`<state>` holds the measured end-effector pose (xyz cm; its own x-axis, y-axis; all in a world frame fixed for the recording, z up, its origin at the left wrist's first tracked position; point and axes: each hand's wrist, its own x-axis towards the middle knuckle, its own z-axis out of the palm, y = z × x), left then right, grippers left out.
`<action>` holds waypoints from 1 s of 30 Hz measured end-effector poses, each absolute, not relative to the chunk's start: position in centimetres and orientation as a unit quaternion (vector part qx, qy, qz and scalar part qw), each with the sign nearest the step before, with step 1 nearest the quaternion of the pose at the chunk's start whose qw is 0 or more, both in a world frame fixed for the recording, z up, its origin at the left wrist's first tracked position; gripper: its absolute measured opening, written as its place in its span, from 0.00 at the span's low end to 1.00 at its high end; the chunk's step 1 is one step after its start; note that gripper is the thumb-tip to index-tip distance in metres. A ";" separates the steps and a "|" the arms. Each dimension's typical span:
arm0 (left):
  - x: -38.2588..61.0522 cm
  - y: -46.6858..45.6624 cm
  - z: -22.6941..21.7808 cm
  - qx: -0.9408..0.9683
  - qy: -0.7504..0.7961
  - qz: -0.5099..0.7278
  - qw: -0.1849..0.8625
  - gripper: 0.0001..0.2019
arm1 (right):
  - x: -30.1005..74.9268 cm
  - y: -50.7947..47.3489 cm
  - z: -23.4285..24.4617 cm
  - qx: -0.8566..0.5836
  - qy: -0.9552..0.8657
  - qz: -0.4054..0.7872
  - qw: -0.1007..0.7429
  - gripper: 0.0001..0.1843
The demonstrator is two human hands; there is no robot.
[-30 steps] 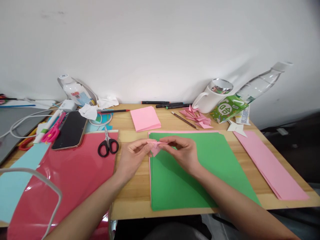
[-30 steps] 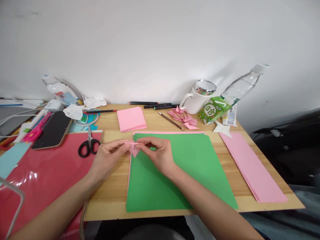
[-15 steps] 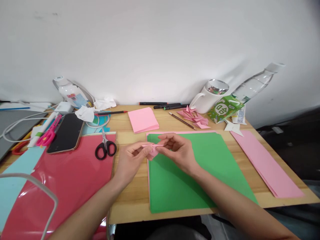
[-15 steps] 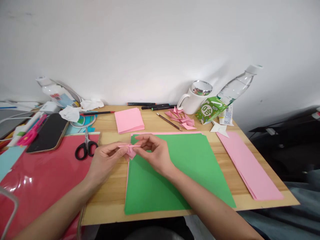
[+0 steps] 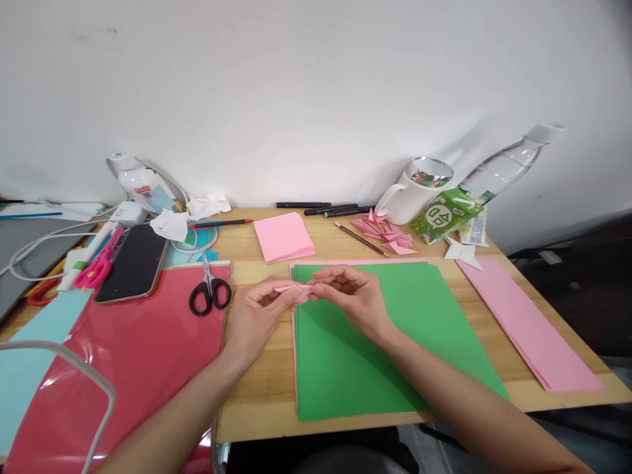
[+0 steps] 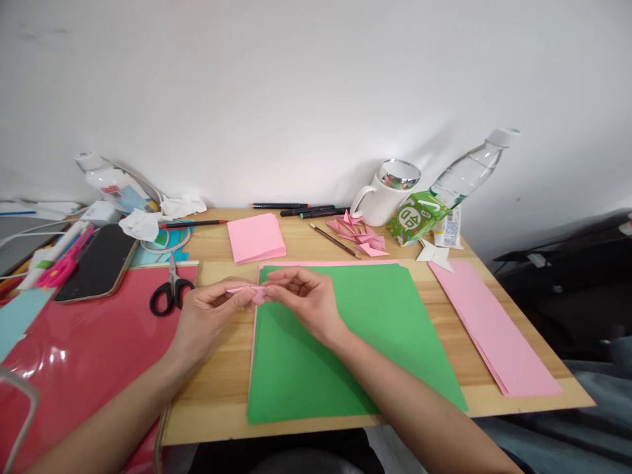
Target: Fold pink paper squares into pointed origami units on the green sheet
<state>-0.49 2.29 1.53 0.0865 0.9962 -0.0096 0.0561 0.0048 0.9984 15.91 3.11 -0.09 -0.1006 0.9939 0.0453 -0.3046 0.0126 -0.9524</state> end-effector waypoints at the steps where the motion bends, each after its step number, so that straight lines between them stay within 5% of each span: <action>1: -0.4 2.3 1.7 0.532 0.493 0.460 0.513 0.07 | 15.9 3.1 -0.1 -0.387 -0.448 0.587 0.553 0.13; 19: -0.4 2.2 2.2 0.537 0.506 0.441 0.511 0.09 | 16.2 3.3 0.0 -0.386 -0.469 0.597 0.524 0.15; 30: 0.0 2.1 2.2 0.487 0.535 0.446 0.527 0.10 | 15.8 2.8 -0.6 -0.409 -0.588 0.486 0.501 0.09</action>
<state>-0.01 2.10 2.19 0.0306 0.9911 -0.1294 0.0520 0.1277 0.9904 15.77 2.83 -0.58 -0.1641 0.9677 0.1915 -0.0067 0.1931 -0.9812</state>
